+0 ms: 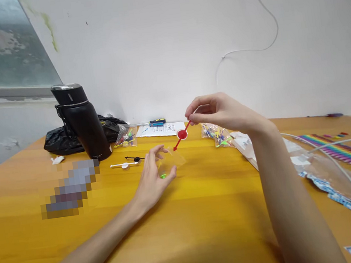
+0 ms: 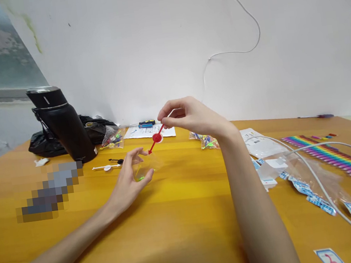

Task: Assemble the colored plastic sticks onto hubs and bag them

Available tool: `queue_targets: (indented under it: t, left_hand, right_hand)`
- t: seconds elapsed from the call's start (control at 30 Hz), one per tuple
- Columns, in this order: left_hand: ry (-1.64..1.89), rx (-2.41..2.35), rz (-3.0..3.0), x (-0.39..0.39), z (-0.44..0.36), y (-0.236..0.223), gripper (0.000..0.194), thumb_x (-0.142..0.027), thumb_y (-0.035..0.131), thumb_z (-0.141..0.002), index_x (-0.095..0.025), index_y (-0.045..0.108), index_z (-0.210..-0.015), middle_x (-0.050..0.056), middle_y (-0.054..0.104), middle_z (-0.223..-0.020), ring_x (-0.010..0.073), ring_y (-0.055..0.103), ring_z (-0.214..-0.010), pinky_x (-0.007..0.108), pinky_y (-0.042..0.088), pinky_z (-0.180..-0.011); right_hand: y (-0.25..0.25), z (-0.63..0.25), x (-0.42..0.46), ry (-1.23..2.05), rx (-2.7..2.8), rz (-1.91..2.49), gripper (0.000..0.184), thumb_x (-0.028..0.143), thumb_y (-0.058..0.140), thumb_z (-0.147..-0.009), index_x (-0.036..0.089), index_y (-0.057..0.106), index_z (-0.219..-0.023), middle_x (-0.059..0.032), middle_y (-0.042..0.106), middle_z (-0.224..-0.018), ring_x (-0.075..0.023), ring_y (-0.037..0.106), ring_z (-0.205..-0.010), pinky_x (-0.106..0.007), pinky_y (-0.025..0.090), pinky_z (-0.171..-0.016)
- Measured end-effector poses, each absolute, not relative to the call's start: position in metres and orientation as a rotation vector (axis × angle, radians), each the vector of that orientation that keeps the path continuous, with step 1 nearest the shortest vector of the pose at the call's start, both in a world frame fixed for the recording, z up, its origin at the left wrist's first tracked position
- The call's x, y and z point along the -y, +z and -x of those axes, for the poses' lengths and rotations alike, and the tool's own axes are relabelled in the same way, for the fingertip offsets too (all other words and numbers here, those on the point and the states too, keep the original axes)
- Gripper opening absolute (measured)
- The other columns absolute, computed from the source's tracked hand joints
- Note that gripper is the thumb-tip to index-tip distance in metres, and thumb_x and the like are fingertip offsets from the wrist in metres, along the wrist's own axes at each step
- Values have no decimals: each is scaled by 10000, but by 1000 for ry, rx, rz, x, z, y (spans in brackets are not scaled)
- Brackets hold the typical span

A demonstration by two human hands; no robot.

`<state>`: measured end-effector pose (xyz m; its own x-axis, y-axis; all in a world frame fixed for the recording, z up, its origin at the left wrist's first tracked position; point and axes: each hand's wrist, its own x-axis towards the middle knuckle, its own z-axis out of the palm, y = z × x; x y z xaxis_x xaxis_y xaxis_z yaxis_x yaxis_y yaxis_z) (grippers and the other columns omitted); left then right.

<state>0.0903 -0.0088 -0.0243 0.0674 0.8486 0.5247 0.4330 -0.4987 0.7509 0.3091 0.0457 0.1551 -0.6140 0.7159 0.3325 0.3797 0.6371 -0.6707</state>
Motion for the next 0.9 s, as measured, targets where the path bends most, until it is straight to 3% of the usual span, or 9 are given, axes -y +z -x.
queue_targets:
  t: [0.43,0.9]
  left_hand:
    - [1412,-1313,-2034,5,-90,-25,654,-246,734,-824,-284,387,-1377,65,533,-1267,232,524,-1123,415,414,-1023]
    - [1369,-1318,-2049,10,-89,-22,604,-255,703,-857,-285,385,-1369,63,512,-1324,231,504,-1164,420,386,-1068]
  right_hand:
    - [137,-270,-41,934,2589,821,124,168,627,-858,172,717,-944,-38,753,-888,-156,712,-805,-250,522,-700]
    - [145,-278,-34,711,2548,967,145,151,593,-863,190,711,-938,-29,760,-873,-162,706,-800,-236,467,-626]
